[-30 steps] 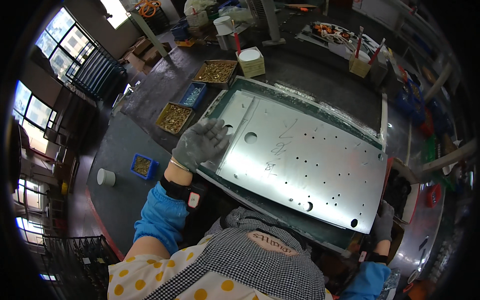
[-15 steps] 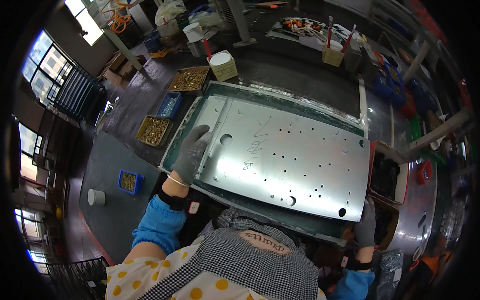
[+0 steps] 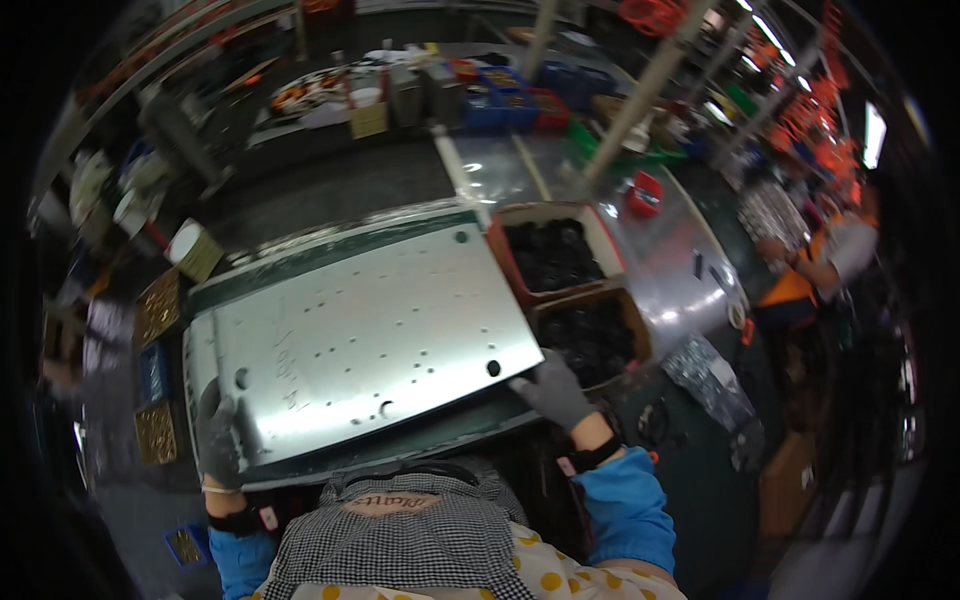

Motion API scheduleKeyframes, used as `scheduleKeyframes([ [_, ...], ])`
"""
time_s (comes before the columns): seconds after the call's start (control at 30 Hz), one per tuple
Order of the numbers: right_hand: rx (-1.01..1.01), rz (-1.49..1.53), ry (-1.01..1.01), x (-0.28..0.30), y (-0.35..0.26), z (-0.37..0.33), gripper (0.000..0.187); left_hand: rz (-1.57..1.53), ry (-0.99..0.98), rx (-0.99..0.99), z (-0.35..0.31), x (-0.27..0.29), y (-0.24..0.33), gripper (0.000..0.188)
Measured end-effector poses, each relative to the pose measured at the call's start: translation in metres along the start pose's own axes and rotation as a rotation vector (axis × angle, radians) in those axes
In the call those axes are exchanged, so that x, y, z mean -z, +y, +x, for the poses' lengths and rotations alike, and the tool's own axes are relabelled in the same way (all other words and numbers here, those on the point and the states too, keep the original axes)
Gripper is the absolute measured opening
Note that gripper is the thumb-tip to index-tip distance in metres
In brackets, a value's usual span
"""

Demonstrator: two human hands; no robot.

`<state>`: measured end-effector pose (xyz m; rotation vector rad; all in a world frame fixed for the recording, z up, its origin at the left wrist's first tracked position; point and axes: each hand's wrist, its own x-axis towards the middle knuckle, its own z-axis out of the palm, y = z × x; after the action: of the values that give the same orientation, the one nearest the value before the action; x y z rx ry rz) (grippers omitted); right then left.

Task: Manually inserting and pressing rubber grommets/stoppers into a large metal panel on a factory assembly line.

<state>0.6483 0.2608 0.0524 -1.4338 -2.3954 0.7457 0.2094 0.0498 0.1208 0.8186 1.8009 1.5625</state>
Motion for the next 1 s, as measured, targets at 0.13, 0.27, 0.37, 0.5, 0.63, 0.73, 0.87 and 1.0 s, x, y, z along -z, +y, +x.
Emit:
scheduleKeyframes([
  [0.13, 0.009, 0.231, 0.032, 0.003, -0.004, -0.012, 0.046, 0.057, -0.03, 0.062, 0.01, 0.003, -0.004, 0.04],
  [0.27, -0.062, -0.102, 0.057, 0.049, 0.025, -0.014, 0.036, 0.137, 0.001, 0.067, 0.022, 0.016, -0.022, 0.04],
  [0.37, -0.034, -0.212, 0.232, 0.084, 0.054, 0.016, 0.03, 0.164, -0.005, 0.09, 0.023, 0.018, -0.027, 0.04],
  [0.5, 0.005, -0.312, 0.134, 0.098, 0.082, 0.086, 0.035, 0.129, 0.049, 0.077, 0.02, 0.008, -0.021, 0.039],
  [0.63, -0.085, -0.334, -0.067, 0.087, 0.09, 0.169, 0.059, 0.137, 0.069, 0.052, 0.016, 0.006, -0.016, 0.034],
  [0.73, -0.445, -0.473, -0.378, 0.068, 0.084, 0.209, 0.092, 0.217, 0.126, 0.153, 0.013, 0.011, -0.016, 0.035],
  [0.87, 0.066, -0.545, -0.502, 0.053, 0.092, 0.219, 0.075, 0.228, 0.156, 0.084, 0.01, 0.01, -0.016, 0.036],
  [1.0, 0.194, -0.446, -0.347, 0.04, 0.106, 0.206, 0.034, 0.072, 0.005, 0.11, 0.02, -0.009, -0.004, 0.037],
])
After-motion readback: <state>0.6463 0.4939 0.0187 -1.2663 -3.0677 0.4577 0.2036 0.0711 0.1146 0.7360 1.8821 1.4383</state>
